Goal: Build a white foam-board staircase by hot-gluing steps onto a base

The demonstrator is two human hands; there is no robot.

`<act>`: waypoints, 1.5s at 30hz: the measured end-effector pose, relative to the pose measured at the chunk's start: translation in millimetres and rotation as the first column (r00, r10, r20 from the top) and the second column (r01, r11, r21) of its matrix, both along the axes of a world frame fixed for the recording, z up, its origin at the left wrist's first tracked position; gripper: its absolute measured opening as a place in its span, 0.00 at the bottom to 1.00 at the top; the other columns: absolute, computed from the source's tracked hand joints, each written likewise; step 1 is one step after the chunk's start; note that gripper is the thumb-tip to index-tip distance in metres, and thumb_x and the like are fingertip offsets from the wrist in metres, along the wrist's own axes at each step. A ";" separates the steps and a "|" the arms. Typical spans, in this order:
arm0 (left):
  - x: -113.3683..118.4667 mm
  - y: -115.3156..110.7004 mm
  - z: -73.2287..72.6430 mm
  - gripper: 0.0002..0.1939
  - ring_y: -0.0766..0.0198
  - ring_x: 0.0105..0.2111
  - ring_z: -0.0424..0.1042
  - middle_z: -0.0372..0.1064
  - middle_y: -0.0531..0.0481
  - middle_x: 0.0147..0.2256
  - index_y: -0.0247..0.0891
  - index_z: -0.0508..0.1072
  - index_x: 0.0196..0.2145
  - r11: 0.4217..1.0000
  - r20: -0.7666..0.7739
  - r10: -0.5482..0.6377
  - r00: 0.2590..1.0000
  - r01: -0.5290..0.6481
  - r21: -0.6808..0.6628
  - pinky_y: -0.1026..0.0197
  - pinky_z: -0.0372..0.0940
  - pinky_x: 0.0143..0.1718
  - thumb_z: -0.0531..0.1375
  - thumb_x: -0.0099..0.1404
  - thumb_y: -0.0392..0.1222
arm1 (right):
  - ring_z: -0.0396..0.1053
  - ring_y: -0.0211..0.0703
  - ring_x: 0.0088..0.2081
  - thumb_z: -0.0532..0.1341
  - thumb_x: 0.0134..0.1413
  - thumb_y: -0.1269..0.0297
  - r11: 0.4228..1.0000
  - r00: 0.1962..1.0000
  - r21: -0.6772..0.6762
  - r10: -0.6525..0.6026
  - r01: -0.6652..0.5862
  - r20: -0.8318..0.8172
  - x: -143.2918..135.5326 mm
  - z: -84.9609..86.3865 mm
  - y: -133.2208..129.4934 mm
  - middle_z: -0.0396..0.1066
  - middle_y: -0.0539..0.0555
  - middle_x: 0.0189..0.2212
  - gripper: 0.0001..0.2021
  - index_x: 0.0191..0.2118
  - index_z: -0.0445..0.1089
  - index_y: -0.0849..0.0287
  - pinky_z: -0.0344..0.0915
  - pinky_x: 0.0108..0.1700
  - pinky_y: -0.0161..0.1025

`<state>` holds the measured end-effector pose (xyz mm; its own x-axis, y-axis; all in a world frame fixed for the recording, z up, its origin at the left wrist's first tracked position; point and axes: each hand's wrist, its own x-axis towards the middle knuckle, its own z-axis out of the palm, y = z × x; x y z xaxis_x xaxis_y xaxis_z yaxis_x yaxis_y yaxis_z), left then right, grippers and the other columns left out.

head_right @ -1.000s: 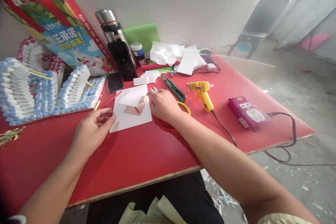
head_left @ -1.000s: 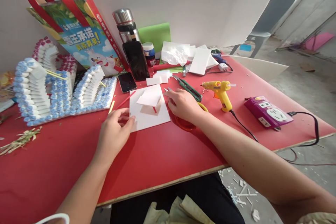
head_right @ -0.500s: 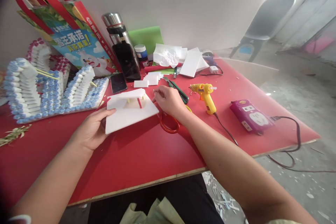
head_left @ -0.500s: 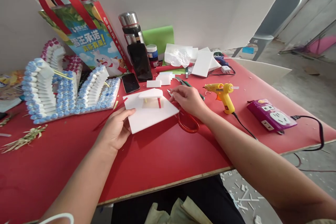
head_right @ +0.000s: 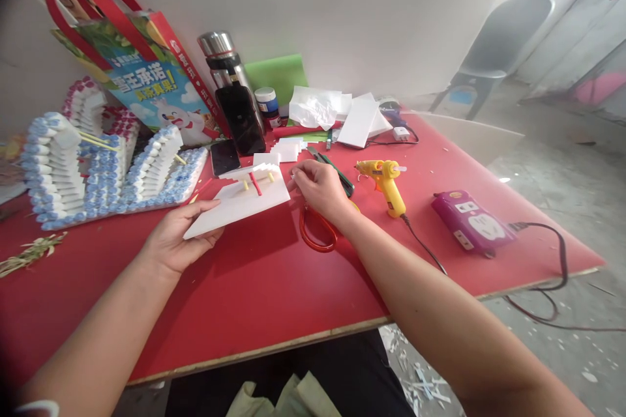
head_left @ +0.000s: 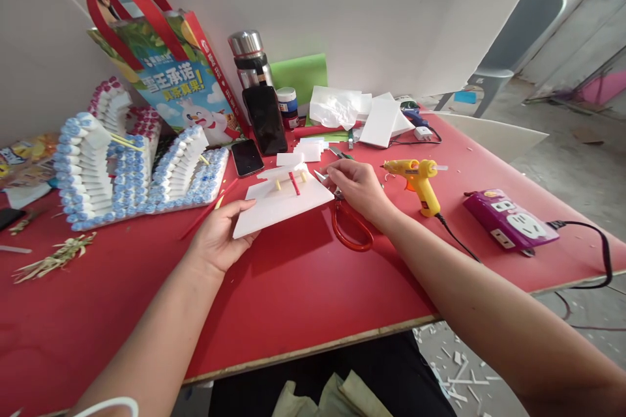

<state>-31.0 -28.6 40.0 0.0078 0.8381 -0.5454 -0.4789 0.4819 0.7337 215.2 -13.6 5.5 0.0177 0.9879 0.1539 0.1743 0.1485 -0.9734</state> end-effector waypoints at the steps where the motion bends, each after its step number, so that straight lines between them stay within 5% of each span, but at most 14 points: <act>1: -0.1 -0.1 0.3 0.11 0.66 0.20 0.76 0.77 0.44 0.27 0.24 0.74 0.42 1.000 -0.002 -0.003 1.000 0.003 -0.003 0.71 0.72 0.20 0.55 0.64 0.24 | 0.71 0.39 0.27 0.58 0.59 0.60 1.000 1.000 0.009 0.000 0.000 0.005 0.1 -0.6 0.1 0.78 0.52 0.28 0.11 0.37 0.76 0.60 0.66 0.30 0.36; 16: 0.4 -1.8 0.1 0.09 0.65 0.25 0.78 0.79 0.44 0.29 0.26 0.76 0.40 1.000 -0.075 -0.005 0.997 0.006 0.002 0.68 0.76 0.26 0.58 0.63 0.25 | 0.69 0.39 0.26 0.62 0.55 0.61 0.998 0.969 0.046 0.021 -0.033 0.246 -1.7 -10.3 1.0 0.77 0.52 0.29 0.10 0.39 0.77 0.59 0.61 0.29 0.36; 31: 7.4 -5.0 12.7 0.09 0.68 0.21 0.76 0.77 0.47 0.28 0.26 0.76 0.39 0.999 -0.076 0.028 0.997 -0.026 0.026 0.71 0.73 0.21 0.58 0.62 0.23 | 0.77 0.52 0.53 0.61 0.61 0.70 0.977 0.971 0.197 0.038 -0.086 0.235 0.4 -11.8 0.5 0.80 0.51 0.49 0.15 0.49 0.81 0.51 0.71 0.50 0.43; 45: 7.7 -3.5 15.0 0.09 0.70 0.18 0.73 0.74 0.50 0.24 0.26 0.75 0.38 1.000 -0.068 0.017 0.998 -0.016 0.012 0.72 0.70 0.19 0.57 0.64 0.23 | 0.79 0.50 0.46 0.60 0.61 0.71 0.973 0.954 0.222 -0.004 -0.066 0.300 -0.6 -12.3 1.1 0.81 0.51 0.48 0.15 0.48 0.82 0.53 0.72 0.43 0.41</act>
<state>-23.3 -32.0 55.0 -0.0427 0.8441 -0.5346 -0.4358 0.4657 0.7702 214.6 -12.4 -6.8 -0.0932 0.9255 0.3672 0.4410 0.3690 -0.8181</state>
